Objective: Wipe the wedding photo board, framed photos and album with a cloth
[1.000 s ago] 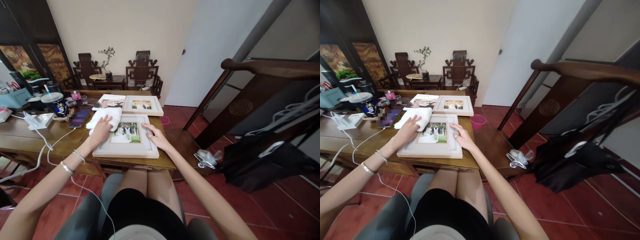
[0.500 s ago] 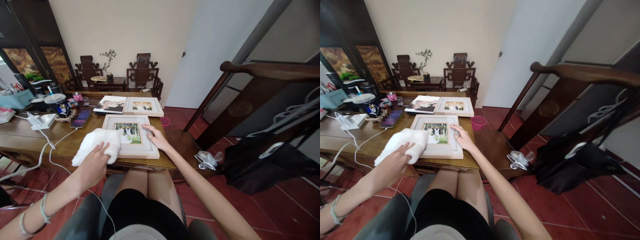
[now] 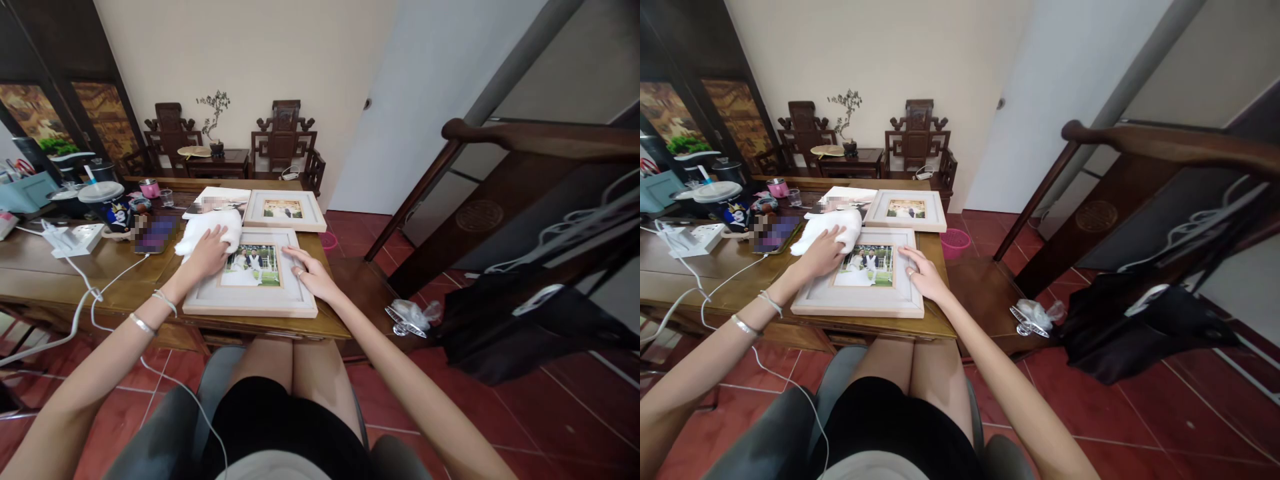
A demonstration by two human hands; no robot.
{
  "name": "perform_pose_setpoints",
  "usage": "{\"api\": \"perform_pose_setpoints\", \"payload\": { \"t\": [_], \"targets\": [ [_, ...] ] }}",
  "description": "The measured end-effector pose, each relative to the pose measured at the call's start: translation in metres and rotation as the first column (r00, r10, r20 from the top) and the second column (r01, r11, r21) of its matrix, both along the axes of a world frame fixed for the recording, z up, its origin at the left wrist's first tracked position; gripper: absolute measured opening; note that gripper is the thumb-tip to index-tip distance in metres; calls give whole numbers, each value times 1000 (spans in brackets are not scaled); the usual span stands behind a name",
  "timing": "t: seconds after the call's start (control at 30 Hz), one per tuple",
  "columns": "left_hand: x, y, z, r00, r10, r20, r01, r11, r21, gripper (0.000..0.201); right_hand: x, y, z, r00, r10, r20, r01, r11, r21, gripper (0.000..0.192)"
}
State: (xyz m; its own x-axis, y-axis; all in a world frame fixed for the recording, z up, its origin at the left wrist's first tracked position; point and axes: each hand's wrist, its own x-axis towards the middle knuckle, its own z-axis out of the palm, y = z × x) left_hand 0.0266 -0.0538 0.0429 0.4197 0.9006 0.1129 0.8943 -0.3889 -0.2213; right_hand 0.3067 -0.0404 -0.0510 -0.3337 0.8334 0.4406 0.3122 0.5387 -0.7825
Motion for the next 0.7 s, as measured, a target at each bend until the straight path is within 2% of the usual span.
{"api": "perform_pose_setpoints", "payload": {
  "t": [0.1, 0.27, 0.37, 0.43, 0.5, 0.7],
  "targets": [
    [2, -24, 2, 999, -31, -40, 30, 999, -31, 32, 0, -1, 1, 1000, 5, -1, -5, 1000, 5, 55],
    [15, -113, 8, 991, -47, -125, 37, 995, -87, 29, 0, -2, 2, 1000, -16, 20, 16, 1000, -1, 55],
    [22, -149, 2, 993, -35, -116, 33, 999, -18, 28, 0, -2, 2, 1000, -15, 20, 15, 1000, 5, 54],
    [24, -153, -4, 995, -17, -102, 20, 1000, 24, 28, -1, -2, 2, 1000, -12, 13, 12, 1000, 10, 54],
    [24, -143, -7, 996, 0, -84, 2, 1000, 25, 30, -1, -2, 2, 1000, -15, 8, 14, 1000, 10, 54],
    [21, -84, -3, 995, 68, -67, -69, 998, -7, 36, -1, -1, 5, 999, -31, 26, 31, 999, -10, 54]
  ]
}}
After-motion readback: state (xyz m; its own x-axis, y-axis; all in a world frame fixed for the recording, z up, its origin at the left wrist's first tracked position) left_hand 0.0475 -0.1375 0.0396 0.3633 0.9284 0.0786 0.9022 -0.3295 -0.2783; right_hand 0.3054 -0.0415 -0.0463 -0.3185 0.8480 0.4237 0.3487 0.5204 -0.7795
